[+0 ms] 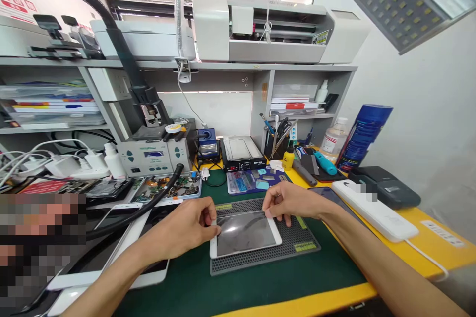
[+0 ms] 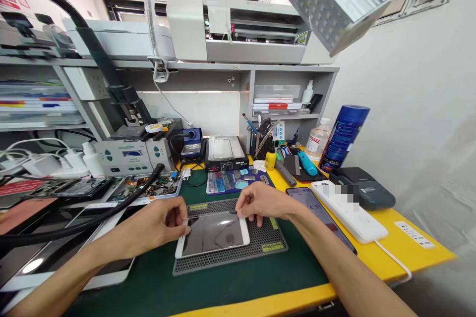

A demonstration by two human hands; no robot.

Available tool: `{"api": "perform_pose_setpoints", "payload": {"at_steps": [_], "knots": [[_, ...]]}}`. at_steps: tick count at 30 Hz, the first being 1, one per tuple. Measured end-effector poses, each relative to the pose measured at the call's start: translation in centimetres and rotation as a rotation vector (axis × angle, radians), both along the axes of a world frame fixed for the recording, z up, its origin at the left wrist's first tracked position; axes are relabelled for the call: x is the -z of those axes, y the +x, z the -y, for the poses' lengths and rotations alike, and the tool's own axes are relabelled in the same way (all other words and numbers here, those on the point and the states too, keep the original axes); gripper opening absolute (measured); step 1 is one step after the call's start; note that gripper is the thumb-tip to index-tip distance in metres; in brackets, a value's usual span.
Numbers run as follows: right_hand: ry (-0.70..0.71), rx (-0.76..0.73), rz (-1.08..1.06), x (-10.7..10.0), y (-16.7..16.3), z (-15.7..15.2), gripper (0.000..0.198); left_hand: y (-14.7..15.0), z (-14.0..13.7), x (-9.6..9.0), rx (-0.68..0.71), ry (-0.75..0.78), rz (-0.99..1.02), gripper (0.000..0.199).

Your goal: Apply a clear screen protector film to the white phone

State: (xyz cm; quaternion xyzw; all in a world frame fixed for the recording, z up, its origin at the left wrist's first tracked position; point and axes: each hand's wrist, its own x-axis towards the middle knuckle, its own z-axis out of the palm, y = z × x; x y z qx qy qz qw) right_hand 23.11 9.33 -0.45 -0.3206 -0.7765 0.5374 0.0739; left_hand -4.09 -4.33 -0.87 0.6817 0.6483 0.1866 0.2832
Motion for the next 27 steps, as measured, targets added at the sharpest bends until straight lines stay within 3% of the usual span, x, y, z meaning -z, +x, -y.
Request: {"api": "perform_pose_setpoints", "payload": {"at_steps": [8, 16, 27], "knots": [[0.036, -0.003, -0.003, 0.66, -0.07, -0.21, 0.023, 1.08, 0.32, -0.96, -0.045, 0.054, -0.134, 0.028], [0.067, -0.009, 0.025, 0.34, -0.13, 0.01, 0.025, 0.95, 0.35, -0.44, -0.015, 0.135, -0.167, 0.024], [0.074, -0.013, 0.025, 0.0, -0.2, 0.24, 0.018, 1.01, 0.31, -0.35, -0.012, 0.122, -0.168, 0.022]]}}
